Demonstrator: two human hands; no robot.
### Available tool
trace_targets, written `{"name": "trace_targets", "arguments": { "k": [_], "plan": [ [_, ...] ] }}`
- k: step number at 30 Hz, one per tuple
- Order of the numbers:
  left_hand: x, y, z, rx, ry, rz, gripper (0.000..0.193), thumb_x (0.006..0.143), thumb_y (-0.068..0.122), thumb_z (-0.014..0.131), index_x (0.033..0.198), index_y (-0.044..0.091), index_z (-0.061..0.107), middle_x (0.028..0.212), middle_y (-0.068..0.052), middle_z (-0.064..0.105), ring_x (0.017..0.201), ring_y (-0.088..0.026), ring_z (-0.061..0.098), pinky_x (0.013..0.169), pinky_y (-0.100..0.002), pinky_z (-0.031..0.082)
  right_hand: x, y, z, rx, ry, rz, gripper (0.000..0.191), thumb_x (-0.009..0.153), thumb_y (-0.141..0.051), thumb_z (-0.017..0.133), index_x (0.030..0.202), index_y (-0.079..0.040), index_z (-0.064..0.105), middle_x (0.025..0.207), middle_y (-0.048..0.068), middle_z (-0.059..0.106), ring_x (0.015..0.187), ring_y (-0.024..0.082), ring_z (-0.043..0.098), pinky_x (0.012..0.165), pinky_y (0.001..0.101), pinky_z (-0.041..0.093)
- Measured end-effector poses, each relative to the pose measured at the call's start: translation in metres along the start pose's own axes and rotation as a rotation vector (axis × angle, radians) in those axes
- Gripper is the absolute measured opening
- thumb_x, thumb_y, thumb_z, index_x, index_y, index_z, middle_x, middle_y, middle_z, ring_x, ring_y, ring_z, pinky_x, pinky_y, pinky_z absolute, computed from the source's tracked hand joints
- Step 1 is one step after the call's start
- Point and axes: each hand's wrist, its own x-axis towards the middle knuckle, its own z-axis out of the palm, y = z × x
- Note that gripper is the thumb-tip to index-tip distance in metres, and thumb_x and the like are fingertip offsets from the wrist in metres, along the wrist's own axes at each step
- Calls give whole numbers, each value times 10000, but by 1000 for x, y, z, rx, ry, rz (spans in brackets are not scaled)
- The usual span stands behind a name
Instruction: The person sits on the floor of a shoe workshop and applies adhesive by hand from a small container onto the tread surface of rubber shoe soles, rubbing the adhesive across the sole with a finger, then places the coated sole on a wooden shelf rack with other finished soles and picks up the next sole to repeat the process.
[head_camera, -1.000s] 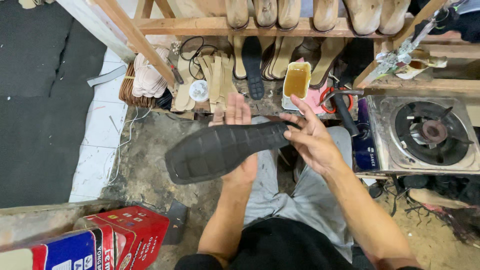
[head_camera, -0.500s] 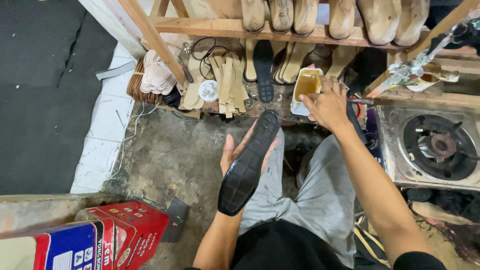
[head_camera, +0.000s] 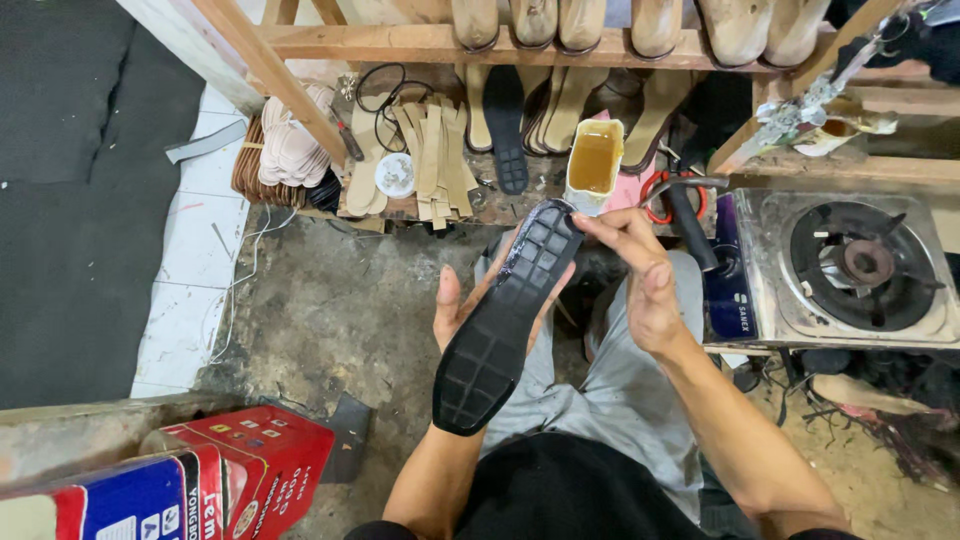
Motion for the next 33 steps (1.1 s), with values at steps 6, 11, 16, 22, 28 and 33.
{"name": "trace_targets", "arguments": {
  "k": [6, 11, 16, 22, 28, 33],
  "plan": [
    [-5, 8, -13, -27, -2, -46, 937, 1072, 620, 480, 1674, -42, 204, 1641, -265, 336, 1525, -357, 320, 1304, -449, 208, -20, -8, 9, -235, -87, -124, 956, 1029, -712, 113, 1293, -5, 700, 1099, 128, 594, 1119, 289, 518, 1185, 453, 330],
    [-8, 6, -14, 18, 87, -31, 927, 1038, 624, 445, 1640, -45, 223, 1608, -251, 369, 1499, -385, 372, 1284, -459, 307, -24, -10, 15, -238, -7, -88, 950, 1054, -718, 145, 1392, 35, 616, 1189, 178, 566, 1158, 345, 492, 1121, 488, 356],
    [-3, 11, -10, -32, -9, -77, 907, 1067, 624, 421, 1660, -37, 237, 1627, -307, 363, 1537, -423, 358, 1219, -437, 372, -25, -17, 20, -344, -160, -254, 868, 1036, -681, 140, 1278, -81, 718, 1064, 134, 553, 1136, 360, 477, 1194, 582, 302],
    [-3, 12, -17, 71, 71, -39, 890, 1055, 609, 433, 1643, -35, 257, 1613, -264, 390, 1511, -387, 382, 1224, -413, 379, -27, -13, 24, -455, -121, -231, 911, 1047, -677, 143, 1266, -20, 734, 1027, 120, 525, 1078, 333, 481, 1184, 587, 296],
    [7, 23, -58, -194, 50, -26, 637, 1133, 408, 418, 1561, -65, 420, 1533, -256, 490, 1407, -370, 501, 1155, -442, 418, -6, 33, 5, -246, -74, -92, 699, 1067, -604, 281, 1233, -105, 742, 1067, 109, 549, 1074, 308, 491, 1043, 486, 363],
    [-2, 23, -100, -262, 234, -72, 665, 1000, 453, 508, 1342, -116, 549, 1397, -210, 561, 1295, -375, 564, 1165, -419, 405, 60, 143, -24, -784, 46, 21, 483, 995, -423, 620, 1232, -14, 720, 1216, 230, 543, 1164, 425, 475, 982, 544, 413]
  ]
}}
